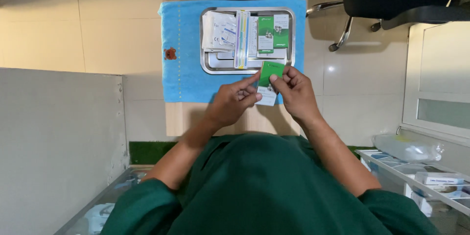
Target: The person disposes of a used tissue into a bin, then returns to a table to organize medical supplies. They pick up a metal tray, place it on a chair, and then systematically unpack various items from the tray onto a blue cloth, including small boxes, packets, and plastic-wrapped items.
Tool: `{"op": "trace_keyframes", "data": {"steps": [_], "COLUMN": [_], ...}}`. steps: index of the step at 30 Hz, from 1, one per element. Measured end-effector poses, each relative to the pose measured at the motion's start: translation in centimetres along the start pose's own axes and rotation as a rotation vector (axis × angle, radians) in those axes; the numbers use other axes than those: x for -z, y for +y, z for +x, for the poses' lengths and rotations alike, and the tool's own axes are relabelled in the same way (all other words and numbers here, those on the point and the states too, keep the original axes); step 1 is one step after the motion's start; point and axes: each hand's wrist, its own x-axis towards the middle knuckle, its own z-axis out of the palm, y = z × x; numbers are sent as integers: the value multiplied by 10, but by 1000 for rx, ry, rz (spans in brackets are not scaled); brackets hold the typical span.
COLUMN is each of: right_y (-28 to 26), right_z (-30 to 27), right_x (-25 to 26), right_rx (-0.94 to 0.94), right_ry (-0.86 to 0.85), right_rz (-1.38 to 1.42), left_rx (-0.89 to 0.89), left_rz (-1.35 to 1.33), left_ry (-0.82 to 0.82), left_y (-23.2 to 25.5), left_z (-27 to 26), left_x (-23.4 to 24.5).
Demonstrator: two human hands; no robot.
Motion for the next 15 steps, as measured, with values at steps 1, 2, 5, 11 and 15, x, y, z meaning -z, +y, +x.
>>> {"op": "trace_keyframes", "data": {"steps": [1,2,5,11,15], "right_y": [-3,-5,-5,70,77], "right_z": [10,19,54,141,156], "right_x": [-2,-4,3,53,52], "right_rx": [-1,-20,-58,86,-24], "right_ry": [3,66,166,410,448], "right_rz": [1,5,10,-536,-874], "left_rx": [2,-5,-21,129,271], "left_rz": [0,-45,-156,34,206], "left_ry": [-3,-17,20,294,321], "left_y": [-12,-24,-68,-134,-158], "left_z": [-2,-5,-8,0,4], "left_x": [2,3,13,40,44]}}
